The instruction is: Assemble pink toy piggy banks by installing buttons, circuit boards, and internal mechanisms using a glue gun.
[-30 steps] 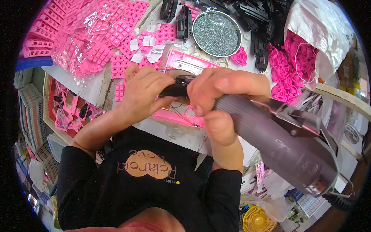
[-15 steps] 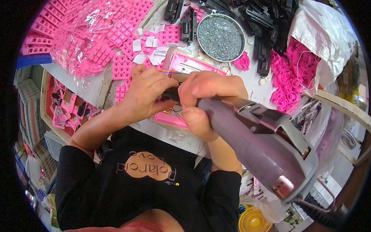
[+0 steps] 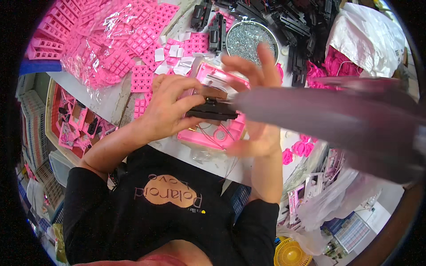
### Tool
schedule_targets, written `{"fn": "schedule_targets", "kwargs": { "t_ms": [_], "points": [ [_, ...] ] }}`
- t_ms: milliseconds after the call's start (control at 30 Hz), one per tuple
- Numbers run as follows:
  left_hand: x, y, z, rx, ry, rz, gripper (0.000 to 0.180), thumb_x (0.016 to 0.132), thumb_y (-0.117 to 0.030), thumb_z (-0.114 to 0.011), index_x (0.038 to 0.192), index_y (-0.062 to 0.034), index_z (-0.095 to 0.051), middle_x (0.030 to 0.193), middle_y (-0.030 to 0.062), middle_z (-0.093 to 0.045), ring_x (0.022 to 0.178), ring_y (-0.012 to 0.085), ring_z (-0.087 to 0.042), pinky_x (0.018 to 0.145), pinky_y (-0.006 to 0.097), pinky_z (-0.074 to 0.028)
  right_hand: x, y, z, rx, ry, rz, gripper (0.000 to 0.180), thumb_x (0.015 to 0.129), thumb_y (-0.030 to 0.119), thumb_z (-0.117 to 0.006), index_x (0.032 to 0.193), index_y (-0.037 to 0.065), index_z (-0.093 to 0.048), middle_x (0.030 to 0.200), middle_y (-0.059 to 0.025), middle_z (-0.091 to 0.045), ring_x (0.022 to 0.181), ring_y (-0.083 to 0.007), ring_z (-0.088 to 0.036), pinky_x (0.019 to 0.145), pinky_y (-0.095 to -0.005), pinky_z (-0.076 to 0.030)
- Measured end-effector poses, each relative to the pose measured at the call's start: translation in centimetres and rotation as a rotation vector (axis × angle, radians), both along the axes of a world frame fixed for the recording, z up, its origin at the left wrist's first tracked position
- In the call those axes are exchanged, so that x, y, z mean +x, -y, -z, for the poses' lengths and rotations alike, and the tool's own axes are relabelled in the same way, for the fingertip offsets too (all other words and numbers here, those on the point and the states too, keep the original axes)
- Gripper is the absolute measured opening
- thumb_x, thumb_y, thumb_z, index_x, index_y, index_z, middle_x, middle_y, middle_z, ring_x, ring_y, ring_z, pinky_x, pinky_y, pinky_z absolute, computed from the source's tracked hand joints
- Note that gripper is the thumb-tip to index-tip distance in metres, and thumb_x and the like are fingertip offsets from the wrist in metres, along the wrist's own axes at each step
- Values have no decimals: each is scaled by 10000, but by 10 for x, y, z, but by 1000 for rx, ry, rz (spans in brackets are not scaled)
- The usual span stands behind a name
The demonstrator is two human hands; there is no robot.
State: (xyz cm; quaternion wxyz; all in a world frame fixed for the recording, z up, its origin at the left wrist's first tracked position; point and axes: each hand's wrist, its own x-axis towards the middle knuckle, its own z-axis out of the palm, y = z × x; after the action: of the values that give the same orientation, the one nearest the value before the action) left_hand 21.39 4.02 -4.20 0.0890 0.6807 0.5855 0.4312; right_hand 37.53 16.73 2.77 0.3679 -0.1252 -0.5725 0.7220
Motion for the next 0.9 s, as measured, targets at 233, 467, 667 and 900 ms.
{"fn": "schedule_targets", "kwargs": {
  "t_ms": [233, 467, 667, 900],
  "points": [
    [-2, -3, 3, -138, 105, 21, 624, 742, -399, -831, 1232, -111, -573, 1259, 40, -595, 1132, 269, -535, 978, 469, -298, 45, -10, 34, 1007, 624, 25, 520, 721, 123, -830, 1213, 57, -676, 1020, -122, -669, 880, -314, -626, 768, -373, -514],
    [3, -5, 0, -189, 95, -29, 698, 790, -413, -788, 1327, -55, -523, 1255, 75, -594, 1126, 292, -518, 1005, 471, -304, 21, -53, 10, 558, 1143, -130, 368, 956, 337, -623, 1111, 7, -669, 764, -183, -696, 712, -354, -682, 655, -424, -510],
    [11, -8, -5, -215, -122, -58, 697, 785, -350, -778, 1381, -63, -562, 1176, 87, -594, 1109, 275, -523, 989, 469, -316, 0, -35, -21, 874, 1507, 185, 360, 902, 348, -684, 1117, 60, -669, 791, -153, -694, 757, -359, -678, 703, -455, -526],
    [14, -11, -13, -269, -184, -63, 686, 785, -336, -771, 1381, -66, -565, 1182, 87, -573, 1132, 275, -507, 980, 477, -315, 36, -30, 35, 1267, 772, 211, 409, 726, 97, -801, 1106, 25, -668, 1068, -117, -656, 953, -318, -623, 814, -405, -520]
  ]
}}
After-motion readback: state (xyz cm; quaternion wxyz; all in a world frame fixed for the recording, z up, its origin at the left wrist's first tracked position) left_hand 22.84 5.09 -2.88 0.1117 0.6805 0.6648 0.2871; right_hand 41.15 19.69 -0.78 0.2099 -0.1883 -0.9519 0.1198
